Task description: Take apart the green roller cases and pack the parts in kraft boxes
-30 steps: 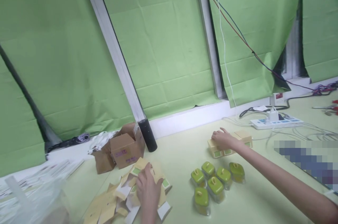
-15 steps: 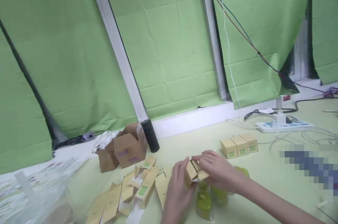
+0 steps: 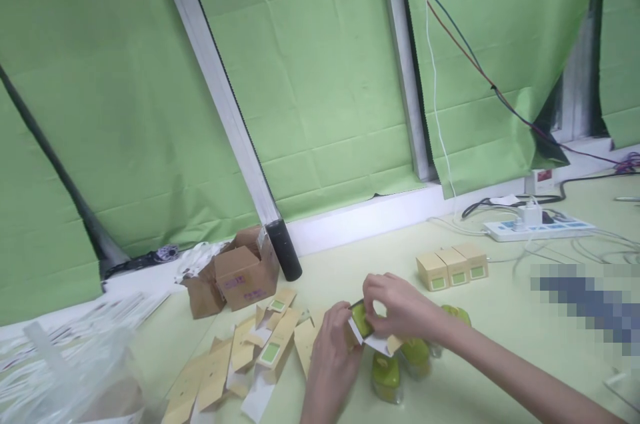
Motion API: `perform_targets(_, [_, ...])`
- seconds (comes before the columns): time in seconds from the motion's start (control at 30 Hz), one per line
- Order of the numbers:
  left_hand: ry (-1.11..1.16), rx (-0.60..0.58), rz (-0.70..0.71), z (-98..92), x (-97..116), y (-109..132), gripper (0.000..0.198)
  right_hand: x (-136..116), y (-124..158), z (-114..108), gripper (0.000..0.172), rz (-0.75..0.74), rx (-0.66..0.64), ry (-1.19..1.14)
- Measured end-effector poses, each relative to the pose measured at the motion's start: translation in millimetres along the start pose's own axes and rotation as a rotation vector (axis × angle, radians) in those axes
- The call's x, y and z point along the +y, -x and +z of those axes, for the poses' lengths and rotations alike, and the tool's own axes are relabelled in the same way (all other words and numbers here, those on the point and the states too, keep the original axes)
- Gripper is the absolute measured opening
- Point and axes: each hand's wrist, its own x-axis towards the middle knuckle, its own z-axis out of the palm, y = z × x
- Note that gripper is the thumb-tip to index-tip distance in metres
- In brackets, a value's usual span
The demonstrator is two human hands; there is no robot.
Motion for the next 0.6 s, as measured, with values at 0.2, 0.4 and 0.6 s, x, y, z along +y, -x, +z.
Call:
perform_targets(0.2, [0.118, 0.155, -0.387, -7.3, 2, -9, 0.064, 62, 0, -16, 0.01, 0.235, 0.062, 0.03])
perform_targets(0.4, [0.711, 0.303, -0.577, 6.3, 5, -14, 0.067, 84, 7, 2, 0.015, 0.239, -0.048, 0.144])
perform_targets(0.6, [0.984, 0.32, -0.802, 12.0, 5, -15, 0.046, 33, 7, 12, 0.053, -0.191, -0.053, 0.112])
